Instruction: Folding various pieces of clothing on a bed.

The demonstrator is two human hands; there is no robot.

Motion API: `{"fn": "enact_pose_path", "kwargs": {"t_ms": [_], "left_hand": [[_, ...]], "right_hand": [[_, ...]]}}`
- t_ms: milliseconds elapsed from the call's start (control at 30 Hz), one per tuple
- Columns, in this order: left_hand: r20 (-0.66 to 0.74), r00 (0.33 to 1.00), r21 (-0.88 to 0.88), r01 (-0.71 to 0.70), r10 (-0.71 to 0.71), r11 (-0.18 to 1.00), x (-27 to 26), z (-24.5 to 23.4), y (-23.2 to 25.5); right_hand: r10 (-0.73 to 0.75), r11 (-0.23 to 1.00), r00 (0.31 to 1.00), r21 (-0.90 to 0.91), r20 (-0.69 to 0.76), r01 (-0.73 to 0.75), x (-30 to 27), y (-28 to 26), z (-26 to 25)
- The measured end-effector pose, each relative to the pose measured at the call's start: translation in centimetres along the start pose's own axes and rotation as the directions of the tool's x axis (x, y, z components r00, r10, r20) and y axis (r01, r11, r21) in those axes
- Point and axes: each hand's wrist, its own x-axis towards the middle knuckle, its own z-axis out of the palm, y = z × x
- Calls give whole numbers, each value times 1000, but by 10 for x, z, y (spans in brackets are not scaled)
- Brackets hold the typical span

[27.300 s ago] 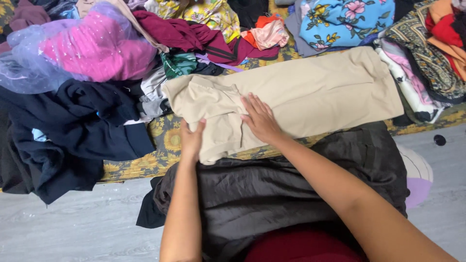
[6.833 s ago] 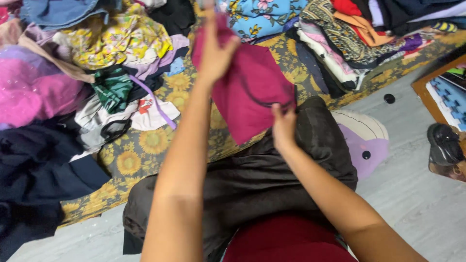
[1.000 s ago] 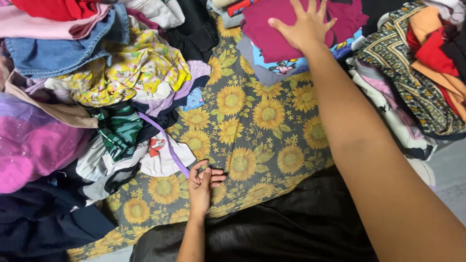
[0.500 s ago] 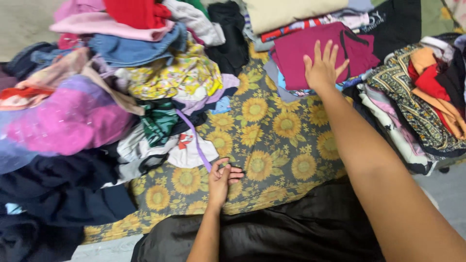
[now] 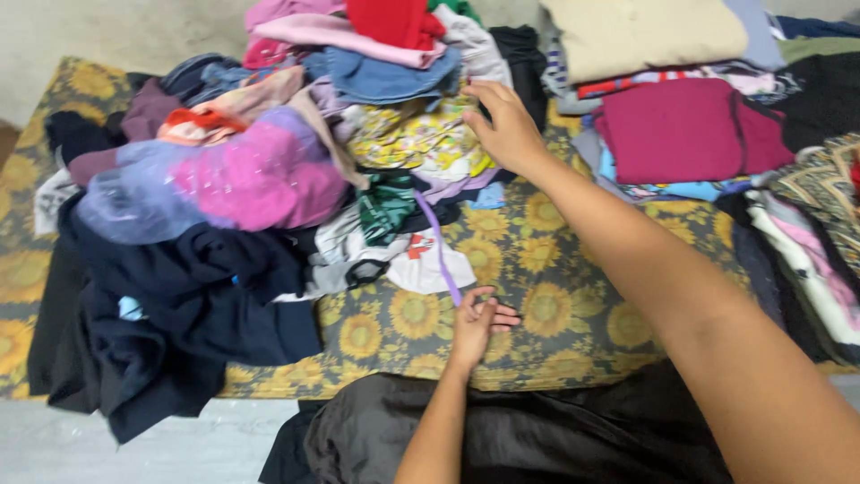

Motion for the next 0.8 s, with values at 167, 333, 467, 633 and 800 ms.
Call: {"fn": "enact_pose_path", "kwargs": {"t_ms": [167, 333, 467, 633, 800], "left_hand": [[28, 1000, -22, 14, -13, 1000, -1, -1, 2], [51, 999, -31, 20, -18, 999, -3, 0, 4], [57, 998, -38, 23, -20, 999, -2, 0, 6], [71, 997, -40, 41, -38, 998, 1, -2, 0], [52, 999, -27, 16, -14, 1000, 4, -4, -7]], "right_hand": [[271, 956, 963, 116, 1, -269, 8, 7, 52], [349, 925, 937, 160, 3, -345, 2, 26, 75], [334, 939, 937, 53, 102, -340, -11, 44, 110], [328, 945, 903, -84, 277, -317, -55, -11, 93], [321, 944, 860, -56, 397, -326, -78, -90, 22]]}}
